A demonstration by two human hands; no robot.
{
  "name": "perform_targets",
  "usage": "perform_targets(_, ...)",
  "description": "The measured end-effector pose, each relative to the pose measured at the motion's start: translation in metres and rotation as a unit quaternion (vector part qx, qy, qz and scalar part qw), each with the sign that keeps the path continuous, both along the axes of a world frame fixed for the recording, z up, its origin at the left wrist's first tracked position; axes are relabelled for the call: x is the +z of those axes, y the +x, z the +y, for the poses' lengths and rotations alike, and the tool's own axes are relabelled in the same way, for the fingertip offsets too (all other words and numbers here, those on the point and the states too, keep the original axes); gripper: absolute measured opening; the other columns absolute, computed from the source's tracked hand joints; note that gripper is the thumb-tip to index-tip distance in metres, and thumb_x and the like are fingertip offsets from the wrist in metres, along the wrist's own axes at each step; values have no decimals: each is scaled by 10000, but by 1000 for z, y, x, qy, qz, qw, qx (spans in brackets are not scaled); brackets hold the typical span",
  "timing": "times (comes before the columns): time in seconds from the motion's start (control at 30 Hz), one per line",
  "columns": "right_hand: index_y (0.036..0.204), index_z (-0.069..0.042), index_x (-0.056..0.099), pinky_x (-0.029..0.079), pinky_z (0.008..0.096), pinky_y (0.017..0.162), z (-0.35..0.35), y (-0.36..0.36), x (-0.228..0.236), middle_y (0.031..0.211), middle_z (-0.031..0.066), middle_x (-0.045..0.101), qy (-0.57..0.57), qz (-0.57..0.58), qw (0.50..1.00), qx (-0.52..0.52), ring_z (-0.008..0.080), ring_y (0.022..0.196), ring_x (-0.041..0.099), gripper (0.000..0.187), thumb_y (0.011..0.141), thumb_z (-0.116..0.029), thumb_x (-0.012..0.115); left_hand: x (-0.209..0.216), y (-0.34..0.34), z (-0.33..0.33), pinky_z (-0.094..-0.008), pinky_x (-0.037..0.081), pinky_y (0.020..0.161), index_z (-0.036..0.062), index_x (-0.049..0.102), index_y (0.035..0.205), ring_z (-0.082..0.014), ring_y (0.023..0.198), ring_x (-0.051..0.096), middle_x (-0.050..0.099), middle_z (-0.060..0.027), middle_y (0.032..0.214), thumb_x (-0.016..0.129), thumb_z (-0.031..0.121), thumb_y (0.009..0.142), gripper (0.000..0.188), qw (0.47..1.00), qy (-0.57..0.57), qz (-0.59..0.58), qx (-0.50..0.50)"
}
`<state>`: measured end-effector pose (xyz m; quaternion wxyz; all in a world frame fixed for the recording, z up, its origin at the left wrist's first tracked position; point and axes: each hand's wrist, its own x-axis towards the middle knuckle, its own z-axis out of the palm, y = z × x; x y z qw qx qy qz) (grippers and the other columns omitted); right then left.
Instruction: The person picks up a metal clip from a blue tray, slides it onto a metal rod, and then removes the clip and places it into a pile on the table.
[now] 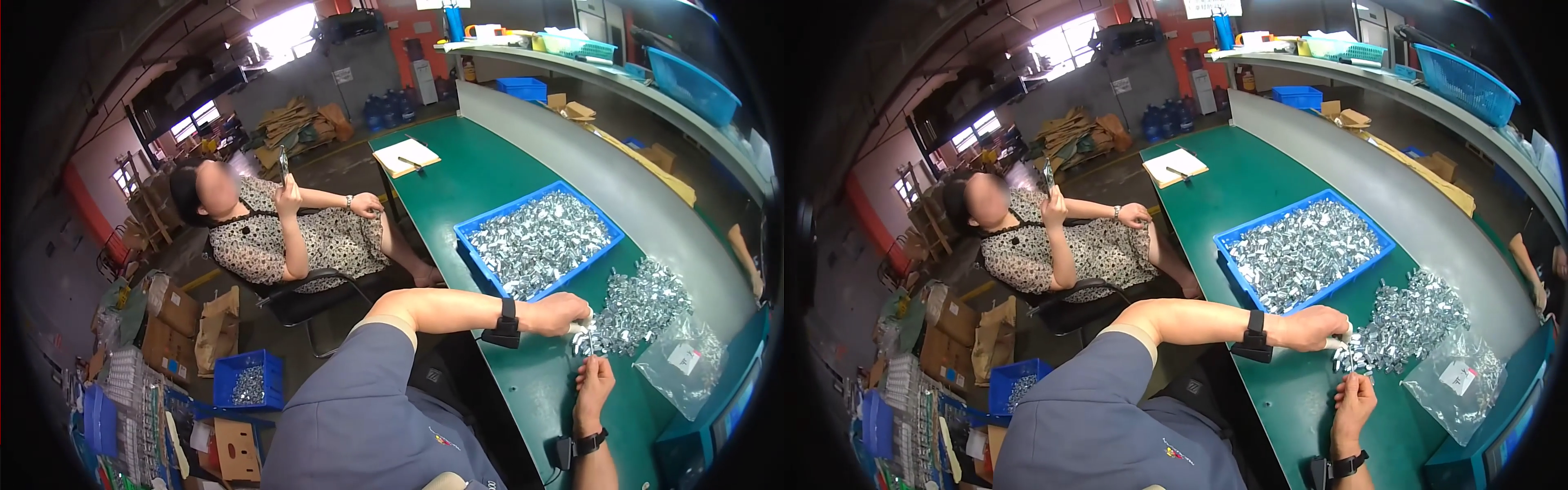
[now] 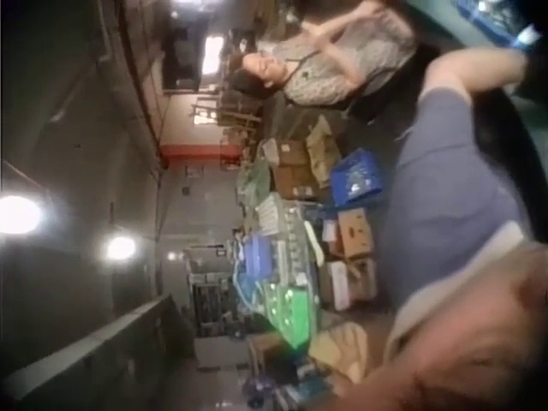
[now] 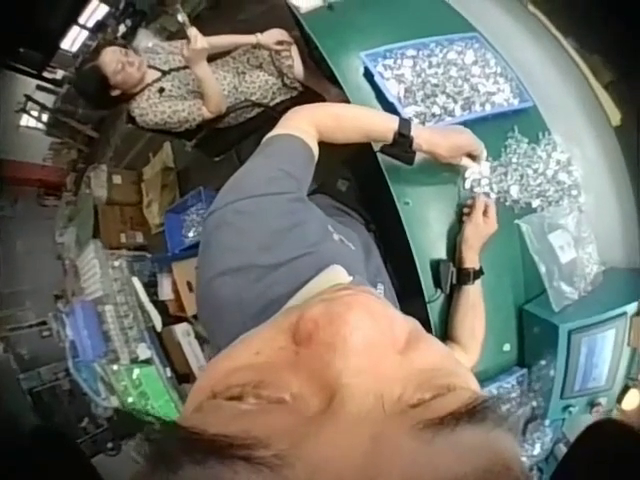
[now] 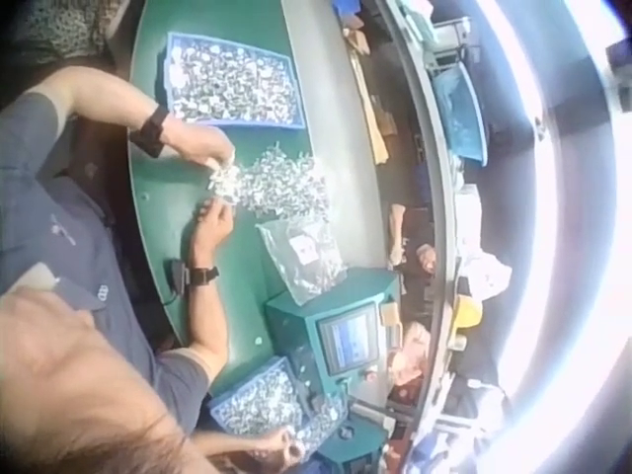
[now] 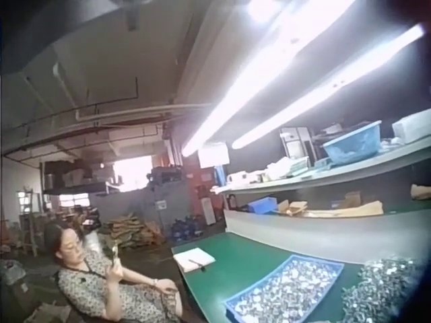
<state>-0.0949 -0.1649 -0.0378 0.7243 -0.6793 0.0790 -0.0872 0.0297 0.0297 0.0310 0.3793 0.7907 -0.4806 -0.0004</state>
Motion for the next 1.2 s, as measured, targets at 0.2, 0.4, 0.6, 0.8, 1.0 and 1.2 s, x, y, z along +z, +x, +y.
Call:
perform_targets(0.2,859,-53,623,352,185,461,0,-1,-1,691,-18,577,-3,12,1000,26,37,551,483,247,1023,-233,585,-4,-1,-3,-458,507,751,12,684,924,-401,875,649,680,-185,876,723,101,815,146,999,21,-45,-14)
perform_targets(0.4,890,-40,625,357,189,460,4,3,-4,726,-4,593,-10,-24,1000,6,41,560,488,233,1028,-220,572,-6,-9,1,-447,516,744,25,692,913,-383,869,663,689,-179,873,699,50,792,123,996,46,-62,-33)
perform_targets(0.6,856,-37,624,368,194,473,1,-2,-5,681,0,582,-53,1,997,48,48,542,486,325,1044,-292,549,-14,-40,16,-396,508,704,16,660,938,-294,806,673,690,-139,865,717,96,863,124,993,-58,101,3)
perform_targets(0.8,783,-29,621,360,203,451,0,-2,-9,613,8,577,-83,-8,993,81,60,491,491,412,1046,-337,542,-31,-66,29,-344,512,692,-1,647,963,-204,762,665,688,-116,829,696,96,891,130,978,-88,179,60)
perform_targets(1.0,730,-5,633,373,219,436,3,-4,-6,596,27,595,-127,-17,984,123,75,480,522,475,1048,-346,540,-46,-79,28,-308,514,697,-7,621,1010,-131,777,639,687,-82,859,650,111,946,137,947,-116,300,19)
perform_targets(1.2,744,14,641,401,227,459,7,-10,1,596,28,599,-120,-16,985,124,80,491,525,461,1046,-323,550,-58,-79,23,-301,508,656,0,617,991,-125,721,633,674,-61,789,653,106,938,123,942,-156,295,25)
